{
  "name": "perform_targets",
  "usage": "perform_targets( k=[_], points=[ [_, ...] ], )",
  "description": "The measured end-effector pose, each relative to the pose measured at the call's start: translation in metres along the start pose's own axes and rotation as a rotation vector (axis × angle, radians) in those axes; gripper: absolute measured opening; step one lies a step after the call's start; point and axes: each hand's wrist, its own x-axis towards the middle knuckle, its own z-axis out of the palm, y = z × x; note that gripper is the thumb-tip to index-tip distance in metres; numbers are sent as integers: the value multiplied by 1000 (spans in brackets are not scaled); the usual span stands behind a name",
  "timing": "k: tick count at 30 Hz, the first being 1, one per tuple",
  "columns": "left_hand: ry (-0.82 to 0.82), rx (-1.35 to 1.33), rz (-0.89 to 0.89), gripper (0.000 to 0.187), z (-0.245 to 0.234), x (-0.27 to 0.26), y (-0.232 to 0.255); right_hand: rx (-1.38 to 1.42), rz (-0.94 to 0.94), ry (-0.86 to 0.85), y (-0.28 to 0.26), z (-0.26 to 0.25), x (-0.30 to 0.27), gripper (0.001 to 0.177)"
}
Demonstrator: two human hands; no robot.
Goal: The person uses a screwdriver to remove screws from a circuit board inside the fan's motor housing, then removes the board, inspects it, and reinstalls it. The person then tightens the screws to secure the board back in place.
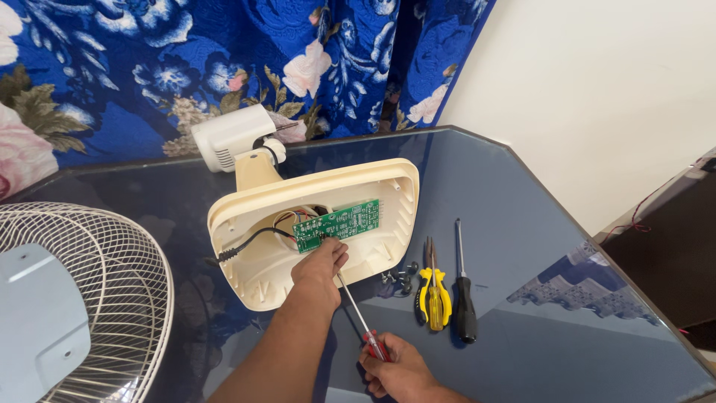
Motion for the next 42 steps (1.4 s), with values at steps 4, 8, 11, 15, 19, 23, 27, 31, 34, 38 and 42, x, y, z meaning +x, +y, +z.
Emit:
perform_targets(
  k=[4, 8, 11, 15, 19, 23, 27, 31, 34, 38, 42],
  points=[
    [-27, 44, 37, 21, -3, -2, 0, -10, -15, -2, 3, -1, 2, 19],
    [-94, 134, 92, 20, -16, -7, -1, 11, -18, -8, 4, -2, 5, 19],
    [-125, 289, 62, 20, -28, -8, -2, 9, -24, -6, 3, -2, 5, 20],
    [-272, 279, 212, 25, -41, -9, -13, -213, -83, 224, 7, 1, -6, 22],
    [-293, 378, 258, 26, -62, -19, -24, -640, -226, 498, 18, 2, -23, 27],
    [-249, 430, 243, 24, -87, -45, -24, -765, -385, 610, 23, 10, -34, 35],
    [-131, 638, 185, 24, -111, -73, -13, -789, -335, 609, 22, 18, -47, 35],
    [-161, 661, 200, 24, -137, -89, -1, -892, -380, 708, 13, 30, -61, 39],
    [-114, 658, 192, 24, -157, -92, 4, -1041, -304, 770, 6, 42, -70, 45],
    [-90, 567, 251, 24, -185, -91, 12, -1026, -519, 822, -1, 62, -77, 53],
    [-3, 570, 271, 26, -208, -93, 22, -948, -818, 721, -2, 78, -82, 50]
  ],
)
